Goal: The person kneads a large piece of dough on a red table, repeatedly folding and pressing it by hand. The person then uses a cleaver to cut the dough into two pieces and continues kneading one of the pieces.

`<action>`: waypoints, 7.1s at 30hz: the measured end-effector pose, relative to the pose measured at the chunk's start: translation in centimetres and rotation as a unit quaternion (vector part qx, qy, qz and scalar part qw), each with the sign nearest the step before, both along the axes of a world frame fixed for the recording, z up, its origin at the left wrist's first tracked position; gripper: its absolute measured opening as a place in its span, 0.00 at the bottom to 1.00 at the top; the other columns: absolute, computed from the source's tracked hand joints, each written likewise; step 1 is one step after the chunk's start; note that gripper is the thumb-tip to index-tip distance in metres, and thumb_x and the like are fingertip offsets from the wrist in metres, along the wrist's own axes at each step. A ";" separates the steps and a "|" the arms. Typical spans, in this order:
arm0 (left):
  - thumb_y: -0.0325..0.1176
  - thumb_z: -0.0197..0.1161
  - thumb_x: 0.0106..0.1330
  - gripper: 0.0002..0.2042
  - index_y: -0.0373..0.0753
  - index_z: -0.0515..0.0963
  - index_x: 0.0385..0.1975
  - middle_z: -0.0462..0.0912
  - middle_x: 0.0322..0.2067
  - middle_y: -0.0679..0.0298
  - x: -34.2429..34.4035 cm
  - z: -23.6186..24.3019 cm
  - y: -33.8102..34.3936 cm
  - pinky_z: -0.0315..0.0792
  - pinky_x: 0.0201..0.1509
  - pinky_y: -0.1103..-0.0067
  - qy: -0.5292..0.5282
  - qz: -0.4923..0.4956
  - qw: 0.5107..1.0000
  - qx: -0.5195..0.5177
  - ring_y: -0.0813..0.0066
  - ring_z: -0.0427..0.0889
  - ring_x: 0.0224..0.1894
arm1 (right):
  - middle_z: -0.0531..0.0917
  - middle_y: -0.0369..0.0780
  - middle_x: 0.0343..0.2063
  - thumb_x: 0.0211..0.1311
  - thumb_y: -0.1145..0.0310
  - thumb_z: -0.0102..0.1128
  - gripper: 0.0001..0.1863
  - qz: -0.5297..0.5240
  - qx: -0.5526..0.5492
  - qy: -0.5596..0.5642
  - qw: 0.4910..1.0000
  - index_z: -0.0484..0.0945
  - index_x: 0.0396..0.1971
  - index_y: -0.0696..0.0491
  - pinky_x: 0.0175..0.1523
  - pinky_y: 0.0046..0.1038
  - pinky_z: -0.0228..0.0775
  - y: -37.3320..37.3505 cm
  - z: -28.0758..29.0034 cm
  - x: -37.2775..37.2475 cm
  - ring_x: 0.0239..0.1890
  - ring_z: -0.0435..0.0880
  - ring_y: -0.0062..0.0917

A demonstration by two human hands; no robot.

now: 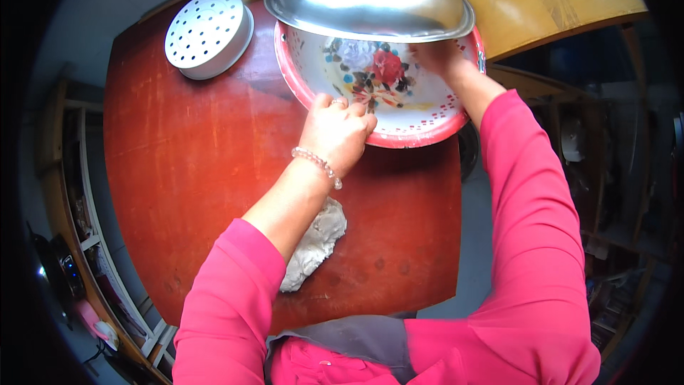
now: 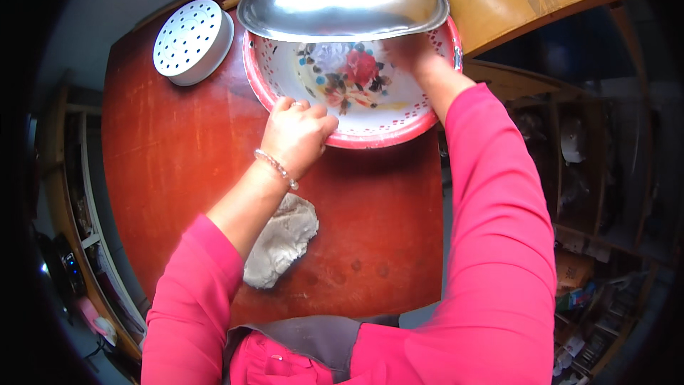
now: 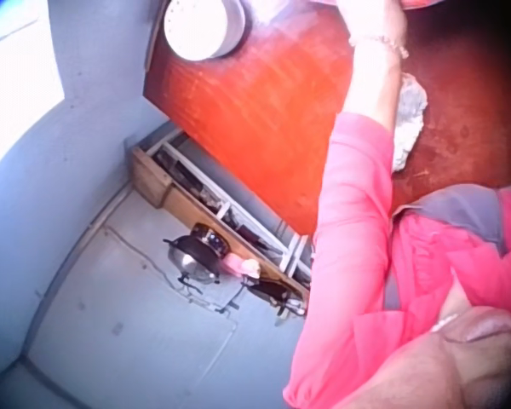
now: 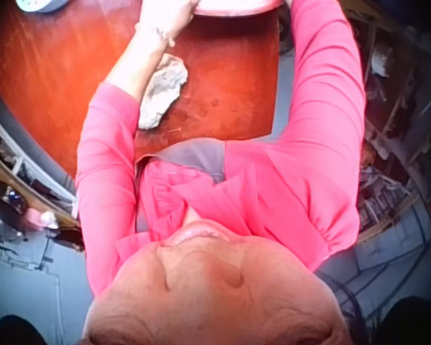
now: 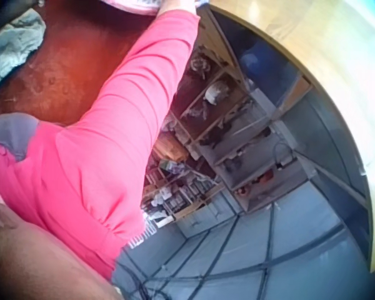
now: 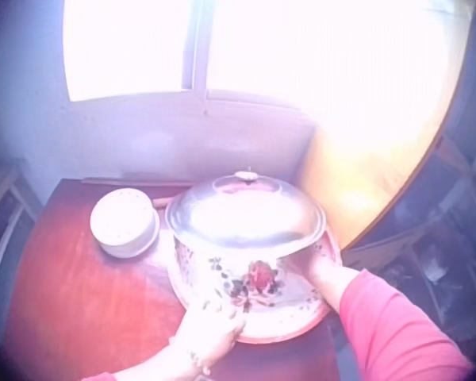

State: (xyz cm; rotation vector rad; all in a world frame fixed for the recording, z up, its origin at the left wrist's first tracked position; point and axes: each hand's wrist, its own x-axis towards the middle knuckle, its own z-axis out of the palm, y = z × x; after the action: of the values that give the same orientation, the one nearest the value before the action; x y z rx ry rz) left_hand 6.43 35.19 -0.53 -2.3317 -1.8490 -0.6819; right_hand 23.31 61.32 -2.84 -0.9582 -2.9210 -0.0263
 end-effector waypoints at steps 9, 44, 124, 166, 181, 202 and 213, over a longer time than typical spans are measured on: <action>0.30 0.66 0.54 0.04 0.51 0.82 0.26 0.83 0.30 0.71 0.1 -0.5 0.0 0.71 0.50 0.70 0.027 0.009 0.998 -0.049 0.70 0.84 0.40 | 0.88 0.50 0.43 0.66 0.69 0.56 0.11 -0.036 -0.105 -0.211 0.971 0.86 0.43 0.54 0.53 0.42 0.78 -4.3 1.0 0.9 0.47 0.87 0.46; 0.41 0.61 0.72 0.21 0.38 0.76 0.61 0.79 0.58 0.49 -10.9 -1.4 -22.3 0.69 0.71 0.67 -0.460 0.263 0.798 -0.288 0.55 0.76 0.65 | 0.82 0.42 0.39 0.56 0.73 0.70 0.13 0.215 -0.335 0.181 0.899 0.89 0.42 0.49 0.49 0.37 0.79 -35.0 5.7 -4.6 0.46 0.84 0.38; 0.41 0.70 0.62 0.18 0.46 0.79 0.50 0.86 0.43 0.57 -20.3 -5.9 -19.1 0.78 0.49 0.59 -0.266 0.099 0.927 -0.246 0.50 0.84 0.48 | 0.86 0.42 0.23 0.67 0.57 0.55 0.14 -0.046 -0.071 0.240 0.967 0.80 0.23 0.47 0.45 0.43 0.69 -33.5 -4.8 -22.3 0.31 0.85 0.40; 0.46 0.64 0.67 0.19 0.42 0.79 0.51 0.83 0.42 0.57 -17.6 -7.2 -24.2 0.79 0.48 0.57 -0.224 0.268 0.932 -0.099 0.49 0.84 0.46 | 0.83 0.37 0.26 0.57 0.60 0.62 0.07 0.123 -0.054 0.337 0.932 0.81 0.29 0.46 0.49 0.37 0.69 -38.0 -5.7 -23.8 0.32 0.84 0.32; 0.44 0.58 0.68 0.12 0.45 0.84 0.37 0.87 0.45 0.61 -6.1 -0.7 -30.1 0.61 0.72 0.53 -0.139 0.235 0.960 -0.059 0.59 0.81 0.53 | 0.89 0.44 0.46 0.69 0.50 0.53 0.20 -0.118 -0.101 0.191 0.969 0.87 0.46 0.47 0.58 0.45 0.71 -50.0 1.6 -10.3 0.49 0.86 0.39; 0.43 0.51 0.75 0.15 0.44 0.80 0.29 0.85 0.27 0.60 -15.0 -7.5 -16.1 0.71 0.51 0.62 -0.125 0.179 0.975 0.045 0.56 0.83 0.34 | 0.86 0.42 0.28 0.67 0.62 0.56 0.11 -0.008 -0.057 0.333 0.941 0.83 0.31 0.51 0.47 0.41 0.72 -36.2 -3.8 -17.2 0.36 0.84 0.40; 0.42 0.55 0.72 0.16 0.36 0.83 0.44 0.85 0.52 0.48 -15.0 0.1 -17.4 0.76 0.61 0.61 -0.132 0.196 0.934 -0.269 0.48 0.84 0.52 | 0.87 0.49 0.50 0.73 0.48 0.41 0.26 -0.097 -0.278 0.139 0.946 0.84 0.48 0.50 0.58 0.50 0.74 -39.2 2.9 -13.7 0.54 0.84 0.47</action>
State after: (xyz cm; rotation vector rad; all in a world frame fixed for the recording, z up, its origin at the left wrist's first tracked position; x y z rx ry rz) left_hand -8.54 17.75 -0.43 -2.0851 -2.8215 -0.4988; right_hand 9.56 22.10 0.05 -1.1907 -2.5948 0.8871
